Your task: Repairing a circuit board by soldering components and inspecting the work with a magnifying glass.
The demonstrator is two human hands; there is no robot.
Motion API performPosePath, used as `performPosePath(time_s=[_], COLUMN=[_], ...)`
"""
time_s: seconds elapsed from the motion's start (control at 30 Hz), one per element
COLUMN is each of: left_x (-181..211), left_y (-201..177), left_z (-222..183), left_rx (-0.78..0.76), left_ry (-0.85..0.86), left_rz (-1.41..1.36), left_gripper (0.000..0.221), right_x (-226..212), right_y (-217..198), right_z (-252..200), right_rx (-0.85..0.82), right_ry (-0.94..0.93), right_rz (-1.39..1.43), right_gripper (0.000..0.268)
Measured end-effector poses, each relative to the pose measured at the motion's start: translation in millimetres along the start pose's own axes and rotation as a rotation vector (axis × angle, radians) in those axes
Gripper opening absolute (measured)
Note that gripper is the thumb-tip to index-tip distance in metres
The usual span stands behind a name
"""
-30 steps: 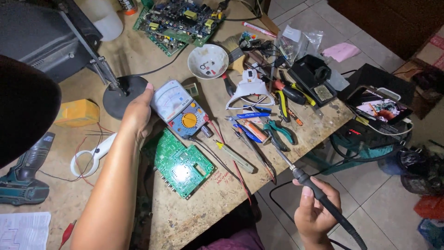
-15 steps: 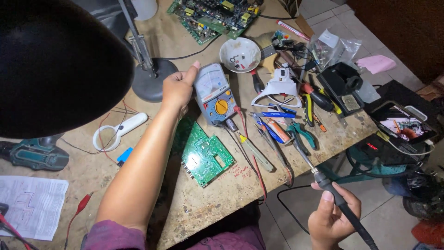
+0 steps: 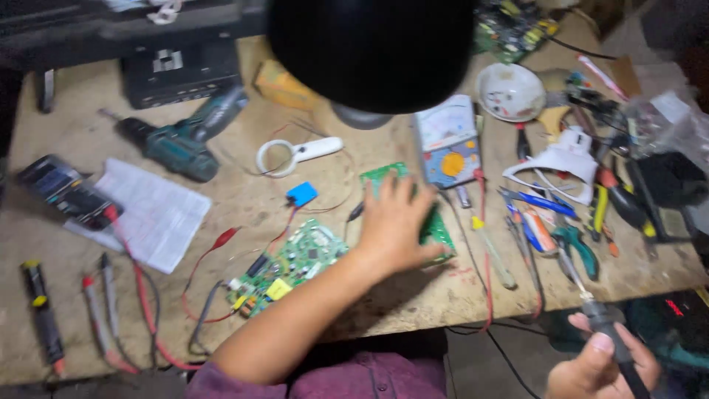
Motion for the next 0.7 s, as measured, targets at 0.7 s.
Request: performPosePath(time_s=[0.7], left_x=[-24], left_y=[29], left_z=[0], left_rx=[1.107], left_ry=[0.213], left_rz=[0.028], left_gripper=[0.021], right_x=[-49], right_y=[35], right_z=[5], right_rx=[-0.165], right_ry=[-0.169], right_rz=[0.083], right_gripper=[0.038])
Point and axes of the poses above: each hand's wrist, its own z-axis towards the middle knuckle, its own y-axis out of the palm, x = y × z, the point moved 2 cm from there along z, towards the middle knuckle, and after that the axes turned 9 degrees about z, right-handed, at the moved point
